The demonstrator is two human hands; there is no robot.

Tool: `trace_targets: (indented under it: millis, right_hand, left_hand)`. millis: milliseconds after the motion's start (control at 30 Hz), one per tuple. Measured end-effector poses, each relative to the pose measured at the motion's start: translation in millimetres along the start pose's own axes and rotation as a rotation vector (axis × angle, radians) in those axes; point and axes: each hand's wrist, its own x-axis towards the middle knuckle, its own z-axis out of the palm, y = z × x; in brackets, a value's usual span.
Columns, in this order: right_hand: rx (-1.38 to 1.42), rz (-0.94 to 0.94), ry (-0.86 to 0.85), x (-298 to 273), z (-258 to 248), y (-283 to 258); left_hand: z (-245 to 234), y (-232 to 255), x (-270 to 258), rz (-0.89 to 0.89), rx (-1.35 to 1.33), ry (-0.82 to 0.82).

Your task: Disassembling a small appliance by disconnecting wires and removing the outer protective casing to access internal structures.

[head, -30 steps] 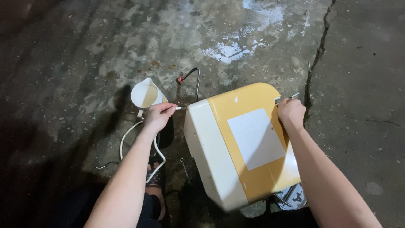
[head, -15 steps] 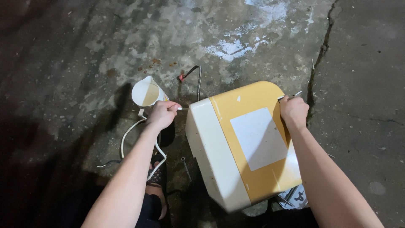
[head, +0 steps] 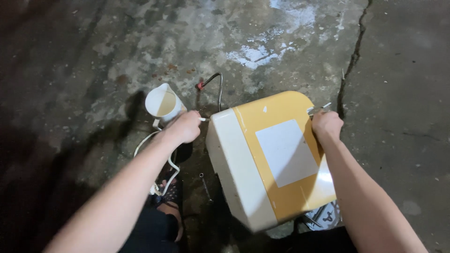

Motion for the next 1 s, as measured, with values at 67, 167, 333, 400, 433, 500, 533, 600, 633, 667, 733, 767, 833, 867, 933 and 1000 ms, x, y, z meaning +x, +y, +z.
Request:
trace_targets:
  millis: [67,167,333,400,433,500,533,600,633,667,733,767,833,867,933,1000]
  right_hand:
    - [0.208,0.107,-0.093,-3,-28,-8]
    - [0.154,0.092,-0.162,1,-21,-3]
    - [0.458,0.304,-0.203,-2,-23,-3]
    - [0.788,0.402,-0.255,30,26,29]
    - [0.793,0.406,-0.25,40,31,36]
    - [1.185,0.553,-0.555,57,40,54]
    - [1.186,0.554,-0.551,46,14,49]
    - [1.544,0.666,-0.525,18,-37,38]
    - [1.543,0.671,-0.524,14,-42,40]
    - [1.496,0.632,-0.517,12,-49,40]
    - [1.45,0.589,-0.506,11,-44,42]
    - [1.323,0.531,-0.573,13,-33,44]
    - [1.195,0.469,-0.633,19,-6,46]
    - [1.143,0.425,-0.614,22,10,46]
    - [1.089,0.379,-0.598,25,26,43]
    - [1.134,0.377,-0.497,23,25,37]
  left_hand:
    - [-16,2,-27,0.058,0.036,-0.059]
    - [-48,6,-41,0.137,-0.019,-0.181]
    - [-30,-22,2,0.067,0.017,-0.007]
    - [-28,-17,3,-0.007,0.017,-0.036]
    - [-31,-17,3,-0.001,0.023,-0.034]
    - [-33,-16,2,0.023,0.029,-0.042]
    - [-33,-20,6,0.026,0.029,-0.041]
    - [-30,-30,11,0.019,-0.009,-0.034]
    - [-29,-29,12,0.02,-0.007,-0.039]
    - [-29,-29,12,0.021,0.005,-0.035]
    - [-30,-27,12,0.024,0.016,-0.027]
    - [-30,-26,10,0.006,0.001,-0.023]
    - [-37,-22,3,-0.012,-0.015,-0.016]
    - [-41,-20,-3,-0.018,-0.002,-0.003]
    - [-51,-26,-11,-0.027,0.009,0.011]
    - [-62,-41,-16,-0.132,0.016,0.12]
